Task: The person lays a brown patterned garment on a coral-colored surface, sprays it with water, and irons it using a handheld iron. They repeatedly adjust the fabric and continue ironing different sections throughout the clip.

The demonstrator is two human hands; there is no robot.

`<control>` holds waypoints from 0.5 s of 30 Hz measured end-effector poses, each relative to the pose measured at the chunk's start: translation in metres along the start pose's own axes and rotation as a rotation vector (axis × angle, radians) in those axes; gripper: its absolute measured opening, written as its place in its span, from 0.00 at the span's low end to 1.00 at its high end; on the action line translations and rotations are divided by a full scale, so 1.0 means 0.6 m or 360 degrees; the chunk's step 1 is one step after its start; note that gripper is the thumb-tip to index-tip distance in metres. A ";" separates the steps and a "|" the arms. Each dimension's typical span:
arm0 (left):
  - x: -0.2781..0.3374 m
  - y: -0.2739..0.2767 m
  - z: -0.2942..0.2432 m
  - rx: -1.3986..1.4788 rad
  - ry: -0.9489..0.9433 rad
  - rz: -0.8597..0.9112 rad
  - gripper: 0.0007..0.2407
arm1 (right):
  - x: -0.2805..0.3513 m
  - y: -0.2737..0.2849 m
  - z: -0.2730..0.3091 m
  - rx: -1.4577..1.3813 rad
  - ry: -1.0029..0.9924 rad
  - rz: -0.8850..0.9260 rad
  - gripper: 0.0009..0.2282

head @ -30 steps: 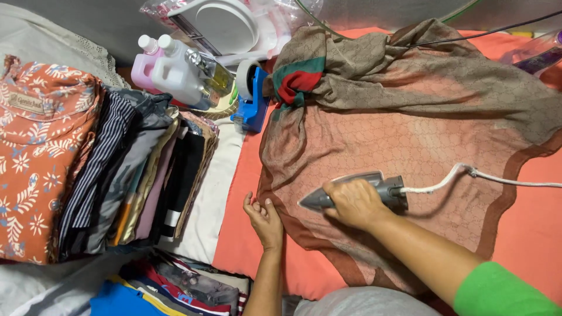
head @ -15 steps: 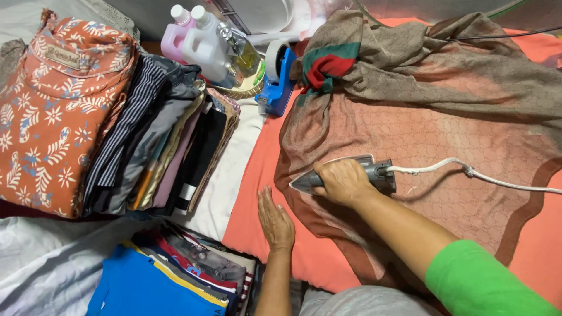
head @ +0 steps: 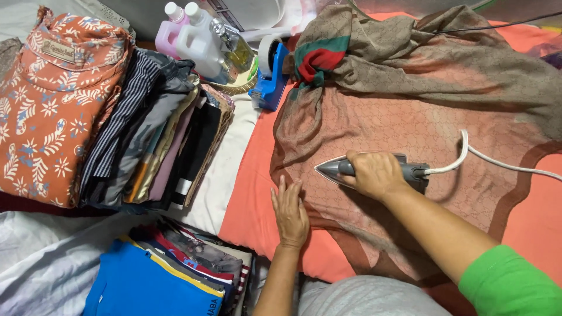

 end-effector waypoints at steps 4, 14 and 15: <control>0.013 0.000 -0.019 0.0034 -0.0015 0.0030 0.17 | 0.062 -0.035 -0.003 0.0028 0.0091 -0.0064 0.19; 0.187 -0.020 -0.165 0.0223 -0.0963 0.0826 0.09 | 0.117 0.006 -0.102 0.0106 -0.0346 -0.0048 0.22; 0.199 -0.033 -0.157 0.0152 -0.0997 0.0781 0.08 | 0.121 0.018 -0.101 0.0166 -0.0308 -0.0182 0.22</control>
Point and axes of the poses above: each hand's wrist, its own x-axis away from the middle knuckle, its own y-axis out of the back of the hand, z = x × y, the point moved 9 cm from there along -x, towards the middle knuckle, and after that the axes turned 15 degrees about y, right-handed, at the moved point
